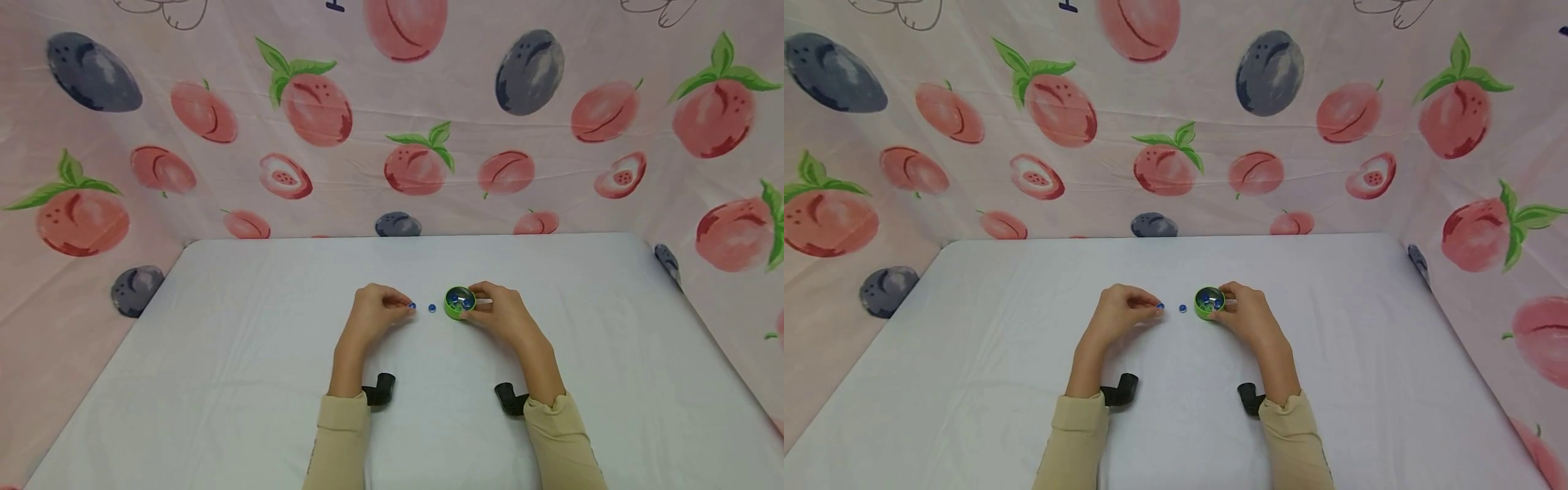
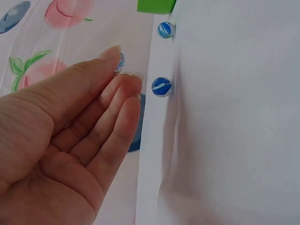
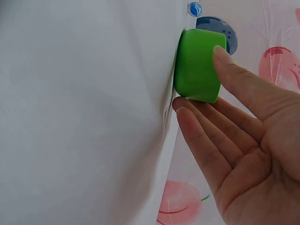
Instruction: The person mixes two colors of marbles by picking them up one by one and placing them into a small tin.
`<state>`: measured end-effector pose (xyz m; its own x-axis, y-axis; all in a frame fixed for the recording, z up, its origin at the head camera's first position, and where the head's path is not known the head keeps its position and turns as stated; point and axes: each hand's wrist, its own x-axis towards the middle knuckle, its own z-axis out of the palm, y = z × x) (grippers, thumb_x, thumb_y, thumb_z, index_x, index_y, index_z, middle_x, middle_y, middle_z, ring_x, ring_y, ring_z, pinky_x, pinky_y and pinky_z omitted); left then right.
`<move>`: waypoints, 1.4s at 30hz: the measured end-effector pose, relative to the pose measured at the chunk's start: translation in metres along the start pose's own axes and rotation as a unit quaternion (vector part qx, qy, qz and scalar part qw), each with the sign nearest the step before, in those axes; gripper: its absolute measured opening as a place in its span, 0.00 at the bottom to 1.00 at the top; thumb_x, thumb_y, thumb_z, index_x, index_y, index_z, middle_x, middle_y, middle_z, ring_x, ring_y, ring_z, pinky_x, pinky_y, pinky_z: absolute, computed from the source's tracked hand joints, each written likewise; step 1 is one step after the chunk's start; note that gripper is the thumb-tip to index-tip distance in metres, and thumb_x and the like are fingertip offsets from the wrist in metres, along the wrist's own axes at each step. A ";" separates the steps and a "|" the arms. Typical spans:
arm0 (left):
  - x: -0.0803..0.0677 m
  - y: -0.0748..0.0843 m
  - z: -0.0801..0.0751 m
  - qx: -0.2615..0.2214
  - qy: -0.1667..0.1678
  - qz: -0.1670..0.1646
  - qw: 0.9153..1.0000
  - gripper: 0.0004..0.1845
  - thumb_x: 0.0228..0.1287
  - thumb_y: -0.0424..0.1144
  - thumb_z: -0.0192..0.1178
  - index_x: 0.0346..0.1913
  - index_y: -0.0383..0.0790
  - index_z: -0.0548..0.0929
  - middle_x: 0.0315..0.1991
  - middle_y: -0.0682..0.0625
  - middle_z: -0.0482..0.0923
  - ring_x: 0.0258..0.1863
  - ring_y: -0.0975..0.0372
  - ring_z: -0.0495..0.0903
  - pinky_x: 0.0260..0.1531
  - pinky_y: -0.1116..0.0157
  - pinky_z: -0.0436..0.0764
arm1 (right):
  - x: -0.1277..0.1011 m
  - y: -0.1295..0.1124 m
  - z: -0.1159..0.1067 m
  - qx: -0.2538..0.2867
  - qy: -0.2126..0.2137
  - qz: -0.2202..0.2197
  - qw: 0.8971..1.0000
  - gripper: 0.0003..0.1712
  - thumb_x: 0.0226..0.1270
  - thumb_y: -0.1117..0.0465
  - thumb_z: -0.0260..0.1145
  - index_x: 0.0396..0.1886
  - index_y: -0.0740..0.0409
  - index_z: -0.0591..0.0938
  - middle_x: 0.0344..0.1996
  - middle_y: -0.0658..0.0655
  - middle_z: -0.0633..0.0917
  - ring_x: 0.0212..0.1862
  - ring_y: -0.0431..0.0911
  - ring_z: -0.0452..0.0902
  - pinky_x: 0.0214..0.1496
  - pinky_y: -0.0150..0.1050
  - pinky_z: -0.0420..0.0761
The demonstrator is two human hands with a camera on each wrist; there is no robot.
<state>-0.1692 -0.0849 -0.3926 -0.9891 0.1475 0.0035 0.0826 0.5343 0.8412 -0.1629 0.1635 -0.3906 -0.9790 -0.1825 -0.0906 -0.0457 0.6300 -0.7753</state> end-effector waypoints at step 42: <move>0.012 0.027 0.059 -0.051 0.071 0.080 0.993 0.07 0.64 0.30 0.74 0.42 0.28 0.92 0.33 0.41 0.89 0.32 0.58 0.86 0.33 0.71 0.84 | 0.001 0.003 0.000 -0.010 0.009 -0.017 1.000 0.28 0.69 0.66 0.75 0.64 0.74 0.78 0.61 0.73 0.83 0.60 0.64 0.85 0.62 0.55 0.83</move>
<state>-0.1712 -0.0199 -0.4014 -0.9721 0.1016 0.2112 0.2344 0.4247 0.8745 -0.1643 0.1652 -0.3929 -0.9801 -0.1911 -0.0534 -0.0828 0.6386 -0.7651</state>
